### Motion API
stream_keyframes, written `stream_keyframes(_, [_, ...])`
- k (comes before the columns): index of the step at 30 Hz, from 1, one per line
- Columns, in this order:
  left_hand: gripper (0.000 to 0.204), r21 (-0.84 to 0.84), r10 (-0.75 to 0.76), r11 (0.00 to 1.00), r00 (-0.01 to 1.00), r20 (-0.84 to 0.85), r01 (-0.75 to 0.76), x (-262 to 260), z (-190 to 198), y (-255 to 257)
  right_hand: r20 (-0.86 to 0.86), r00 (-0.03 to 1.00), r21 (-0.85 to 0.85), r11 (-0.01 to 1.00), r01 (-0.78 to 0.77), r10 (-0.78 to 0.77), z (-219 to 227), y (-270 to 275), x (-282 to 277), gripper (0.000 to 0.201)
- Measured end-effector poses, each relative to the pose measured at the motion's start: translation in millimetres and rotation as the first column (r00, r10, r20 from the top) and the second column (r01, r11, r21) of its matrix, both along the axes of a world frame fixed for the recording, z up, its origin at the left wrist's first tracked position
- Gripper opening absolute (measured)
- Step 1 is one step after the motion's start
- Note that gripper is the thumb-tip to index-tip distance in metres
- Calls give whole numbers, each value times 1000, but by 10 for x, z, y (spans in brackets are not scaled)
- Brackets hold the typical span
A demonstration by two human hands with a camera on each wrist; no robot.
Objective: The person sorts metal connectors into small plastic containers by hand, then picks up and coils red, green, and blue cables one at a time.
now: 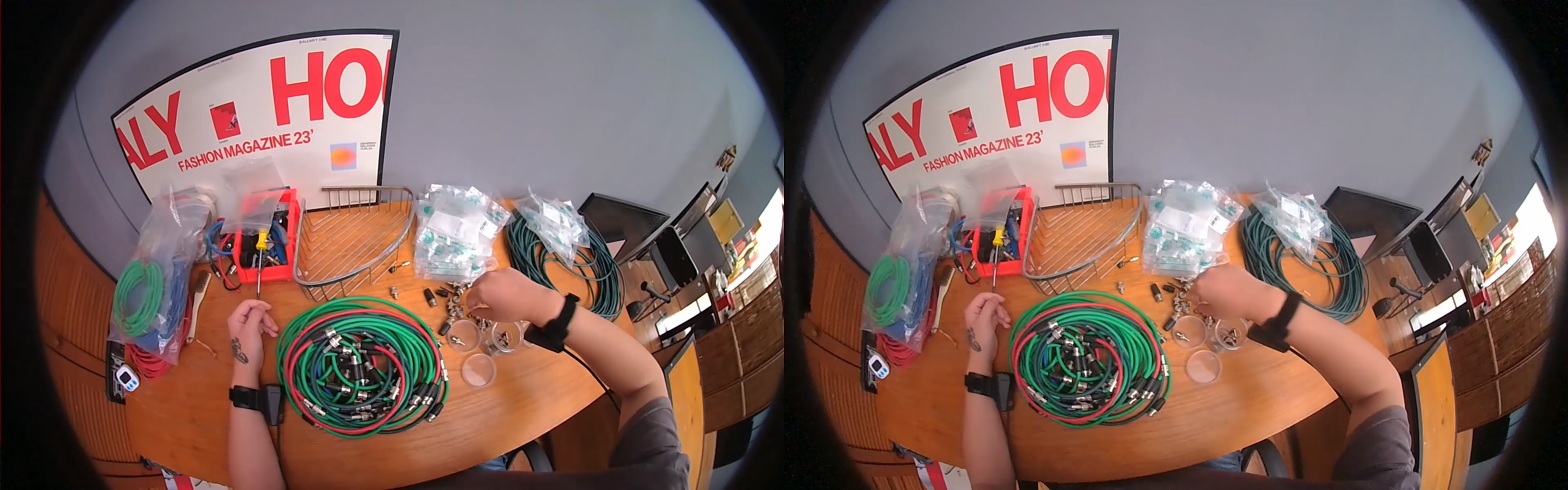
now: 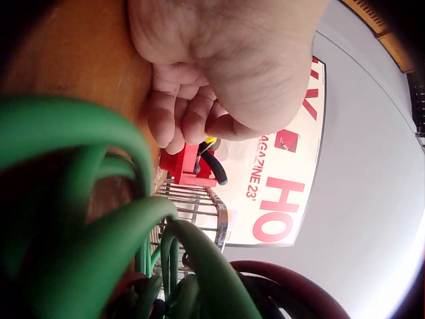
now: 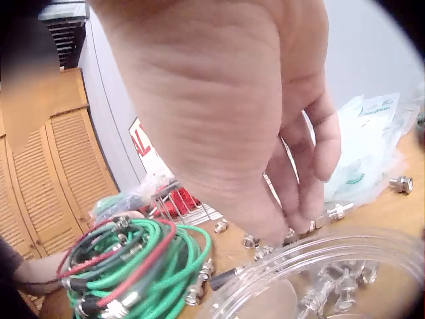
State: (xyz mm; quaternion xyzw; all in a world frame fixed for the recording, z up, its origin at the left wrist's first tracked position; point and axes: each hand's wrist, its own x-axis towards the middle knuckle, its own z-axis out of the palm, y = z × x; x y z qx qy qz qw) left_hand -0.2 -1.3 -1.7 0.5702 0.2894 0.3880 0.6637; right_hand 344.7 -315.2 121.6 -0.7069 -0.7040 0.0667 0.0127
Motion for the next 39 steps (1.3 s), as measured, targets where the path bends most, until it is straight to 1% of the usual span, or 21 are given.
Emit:
stream_keyframes(2, [13, -12, -4, 1000, 1000, 10, 4, 4, -2, 6, 109, 994, -205, 978, 26, -4, -100, 146, 6, 11])
stream_keyframes(3, [13, -8, -1, 1000, 1000, 14, 1, 10, 5, 12, 172, 985, -255, 965, 60, -16, -162, 217, -3, 13])
stream_keyframes(6, [14, -17, 10, 1000, 1000, -8, -10, 15, 5, 12, 211, 978, -266, 962, 62, -4, -259, 280, -11, 11])
stream_keyframes(12, [14, -23, 0, 1000, 1000, -13, -1, 20, 24, 3, 238, 971, -248, 967, 53, 8, -279, 282, 29, 11])
stream_keyframes(13, [14, -19, 5, 1000, 1000, -13, -6, 23, 26, -5, 237, 971, -249, 967, 51, 10, -214, 266, 16, 11])
stream_keyframes(15, [14, -17, 14, 1000, 1000, -15, -15, 15, 25, -9, 215, 976, -243, 967, 78, -25, -30, 230, -24, 16])
stream_keyframes(16, [14, -6, 7, 1000, 1000, -13, -7, 14, 28, -10, 214, 977, -245, 967, 77, -23, -34, 198, 3, 16])
stream_keyframes(18, [14, 4, -5, 1000, 1000, -10, 5, 22, 26, -13, 118, 991, -197, 977, 78, -55, -39, 123, 72, 17])
stream_keyframes(19, [14, 3, 0, 1000, 1000, -15, 0, 17, 16, -2, 119, 991, -197, 977, 83, -60, -72, 105, 98, 17])
stream_keyframes(21, [14, 5, -1, 1000, 1000, -20, 1, 27, 11, 4, 63, 998, -142, 990, 18, -9, -171, 84, 152, 14])
stream_keyframes(22, [14, 2, -5, 1000, 1000, -13, 5, 24, 14, 6, 62, 998, -139, 990, 21, -12, -195, 98, 148, 14])
stream_keyframes(24, [14, 1, -6, 1000, 1000, -8, 6, 9, 12, 3, 154, 988, -251, 967, 37, 2, -237, 156, 109, 17])
stream_keyframes(25, [14, -4, -2, 1000, 1000, -1, 2, 7, 4, 7, 153, 988, -248, 968, 35, 3, -223, 178, 87, 17])
stream_keyframes(27, [14, -9, 4, 1000, 1000, 7, -4, 2, -2, 11, 159, 987, -304, 951, 49, 0, -175, 211, 49, 18])
stream_keyframes(31, [15, 2, 3, 1000, 1000, -8, -3, 17, 17, 1, 101, 995, -292, 956, 42, -13, -213, 204, 61, 17])
stream_keyframes(33, [15, -4, 5, 1000, 1000, -14, -5, 29, 19, 1, 193, 981, -348, 936, 52, 17, -238, 232, 27, 17])
stream_keyframes(35, [15, -4, -3, 1000, 1000, -4, 3, 14, 8, 12, 182, 983, -351, 935, 44, 22, -186, 241, -9, 17])
stream_keyframes(37, [15, -6, -3, 1000, 1000, -3, 3, 15, 16, 5, 171, 985, -354, 935, 35, 28, -43, 224, -39, 16])
stream_keyframes(39, [15, -8, -1, 1000, 1000, -2, 1, 16, 18, 1, 121, 992, -237, 970, 50, -22, 196, 155, -40, 17])
